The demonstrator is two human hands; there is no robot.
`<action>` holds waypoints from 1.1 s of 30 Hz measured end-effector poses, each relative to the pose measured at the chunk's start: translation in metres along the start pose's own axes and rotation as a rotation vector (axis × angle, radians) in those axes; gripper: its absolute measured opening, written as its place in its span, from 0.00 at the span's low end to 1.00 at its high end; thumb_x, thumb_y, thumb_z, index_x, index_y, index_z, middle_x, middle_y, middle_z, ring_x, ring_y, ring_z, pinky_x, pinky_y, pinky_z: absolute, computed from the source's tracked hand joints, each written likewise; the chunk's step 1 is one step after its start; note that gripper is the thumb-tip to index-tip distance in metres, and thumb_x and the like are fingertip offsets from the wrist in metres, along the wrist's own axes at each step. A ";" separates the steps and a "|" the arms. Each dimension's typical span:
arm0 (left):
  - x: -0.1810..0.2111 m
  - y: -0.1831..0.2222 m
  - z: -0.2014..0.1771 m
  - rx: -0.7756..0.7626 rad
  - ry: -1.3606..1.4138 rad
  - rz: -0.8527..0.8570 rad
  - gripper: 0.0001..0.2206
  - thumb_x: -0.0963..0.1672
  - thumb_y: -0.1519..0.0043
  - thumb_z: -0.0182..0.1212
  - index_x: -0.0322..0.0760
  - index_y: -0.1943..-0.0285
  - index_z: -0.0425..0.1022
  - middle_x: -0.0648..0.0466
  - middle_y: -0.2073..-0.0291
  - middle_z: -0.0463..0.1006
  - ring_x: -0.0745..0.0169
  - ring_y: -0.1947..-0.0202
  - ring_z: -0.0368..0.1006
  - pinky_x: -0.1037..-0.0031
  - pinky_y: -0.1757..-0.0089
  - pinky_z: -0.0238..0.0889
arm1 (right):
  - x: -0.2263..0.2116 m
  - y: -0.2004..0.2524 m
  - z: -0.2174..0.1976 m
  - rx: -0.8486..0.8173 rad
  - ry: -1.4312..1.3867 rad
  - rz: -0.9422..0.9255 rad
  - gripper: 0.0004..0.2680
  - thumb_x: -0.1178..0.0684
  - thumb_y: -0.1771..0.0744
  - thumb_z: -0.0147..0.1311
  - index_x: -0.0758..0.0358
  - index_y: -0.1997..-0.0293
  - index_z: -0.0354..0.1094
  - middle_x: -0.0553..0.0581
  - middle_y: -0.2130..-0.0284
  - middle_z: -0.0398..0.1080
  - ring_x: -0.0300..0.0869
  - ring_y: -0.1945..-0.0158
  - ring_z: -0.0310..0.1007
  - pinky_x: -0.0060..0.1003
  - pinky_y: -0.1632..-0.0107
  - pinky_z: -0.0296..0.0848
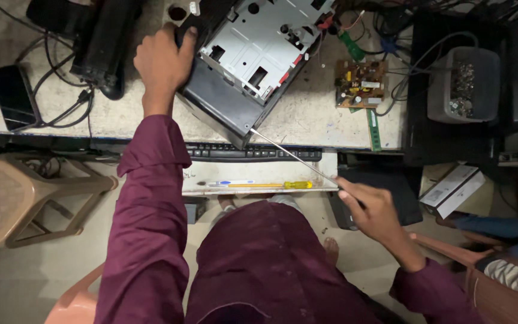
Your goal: The person uses a screwdriver to remove screws from the back and sides of a printer, then flips the printer over to access the bottom. They continue to unscrew and remove parts of the printer's casing, exposing internal components.
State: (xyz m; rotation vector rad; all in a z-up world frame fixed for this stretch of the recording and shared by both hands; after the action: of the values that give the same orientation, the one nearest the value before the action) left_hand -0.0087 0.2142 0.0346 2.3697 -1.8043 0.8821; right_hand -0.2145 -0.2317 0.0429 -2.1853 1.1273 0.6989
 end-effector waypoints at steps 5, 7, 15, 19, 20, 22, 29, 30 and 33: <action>0.001 0.001 0.000 -0.013 0.033 0.013 0.23 0.57 0.34 0.58 0.36 0.50 0.80 0.32 0.66 0.80 0.25 0.62 0.75 0.43 0.62 0.66 | 0.066 0.030 0.042 -0.161 -0.520 0.588 0.11 0.56 0.30 0.58 0.65 0.42 0.77 0.62 0.67 0.75 0.42 0.69 0.72 0.33 0.65 0.68; -0.003 0.003 0.000 -0.028 0.044 -0.014 0.23 0.57 0.34 0.58 0.36 0.52 0.80 0.33 0.65 0.80 0.25 0.61 0.75 0.44 0.61 0.66 | 0.041 0.018 0.031 -0.103 -0.316 0.323 0.11 0.58 0.31 0.57 0.66 0.42 0.74 0.62 0.65 0.77 0.43 0.67 0.77 0.33 0.64 0.71; -0.002 0.005 -0.002 -0.014 0.033 -0.006 0.23 0.58 0.34 0.59 0.36 0.53 0.81 0.32 0.65 0.80 0.24 0.61 0.75 0.43 0.61 0.66 | -0.032 -0.006 0.020 0.109 0.085 -0.018 0.12 0.61 0.34 0.58 0.64 0.44 0.74 0.60 0.76 0.71 0.43 0.80 0.68 0.37 0.75 0.65; 0.001 0.001 -0.003 -0.034 0.081 -0.010 0.22 0.58 0.36 0.59 0.38 0.53 0.81 0.34 0.64 0.80 0.25 0.60 0.75 0.43 0.60 0.66 | -0.016 -0.008 0.031 0.048 -0.004 0.102 0.11 0.60 0.33 0.58 0.66 0.45 0.74 0.65 0.69 0.75 0.48 0.71 0.75 0.38 0.67 0.72; 0.004 -0.004 -0.002 -0.046 0.101 -0.008 0.22 0.58 0.36 0.58 0.39 0.52 0.81 0.34 0.64 0.80 0.25 0.60 0.75 0.43 0.60 0.66 | -0.015 -0.007 0.025 0.090 -0.001 0.072 0.11 0.60 0.33 0.57 0.67 0.45 0.73 0.67 0.63 0.76 0.50 0.64 0.79 0.37 0.63 0.75; 0.000 0.001 -0.008 0.008 0.049 0.010 0.23 0.58 0.36 0.60 0.37 0.54 0.81 0.32 0.65 0.79 0.24 0.61 0.75 0.43 0.61 0.66 | -0.008 0.000 0.023 0.090 -0.012 0.090 0.10 0.59 0.32 0.57 0.67 0.45 0.73 0.68 0.57 0.78 0.52 0.56 0.82 0.36 0.57 0.78; -0.001 0.001 -0.003 -0.006 0.069 0.027 0.23 0.57 0.35 0.61 0.34 0.56 0.81 0.33 0.69 0.79 0.26 0.64 0.75 0.45 0.63 0.66 | 0.010 0.017 0.035 0.045 -0.049 0.283 0.11 0.59 0.33 0.57 0.66 0.45 0.75 0.66 0.61 0.79 0.46 0.68 0.80 0.35 0.65 0.75; -0.001 0.002 -0.003 -0.011 0.081 0.025 0.23 0.57 0.35 0.60 0.34 0.56 0.81 0.33 0.69 0.79 0.27 0.64 0.75 0.45 0.63 0.66 | 0.015 0.019 0.038 0.020 -0.057 0.359 0.12 0.60 0.34 0.57 0.65 0.45 0.75 0.65 0.64 0.80 0.44 0.74 0.79 0.35 0.69 0.73; -0.001 0.003 -0.003 -0.021 0.106 0.023 0.22 0.57 0.35 0.60 0.35 0.56 0.81 0.34 0.69 0.80 0.28 0.63 0.76 0.46 0.62 0.67 | -0.006 0.013 0.031 0.083 -0.072 0.181 0.11 0.60 0.32 0.56 0.66 0.44 0.73 0.65 0.61 0.78 0.39 0.68 0.80 0.31 0.67 0.73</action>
State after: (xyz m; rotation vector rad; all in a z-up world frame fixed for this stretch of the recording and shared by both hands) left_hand -0.0125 0.2154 0.0360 2.2478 -1.7955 0.9665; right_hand -0.2344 -0.2133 0.0214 -1.9904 1.3039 0.7876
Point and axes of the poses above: each hand's wrist, its own y-axis away from the middle knuckle, its own z-axis out of the palm, x = y × z, the point moved 10 cm from there along -y, towards the middle knuckle
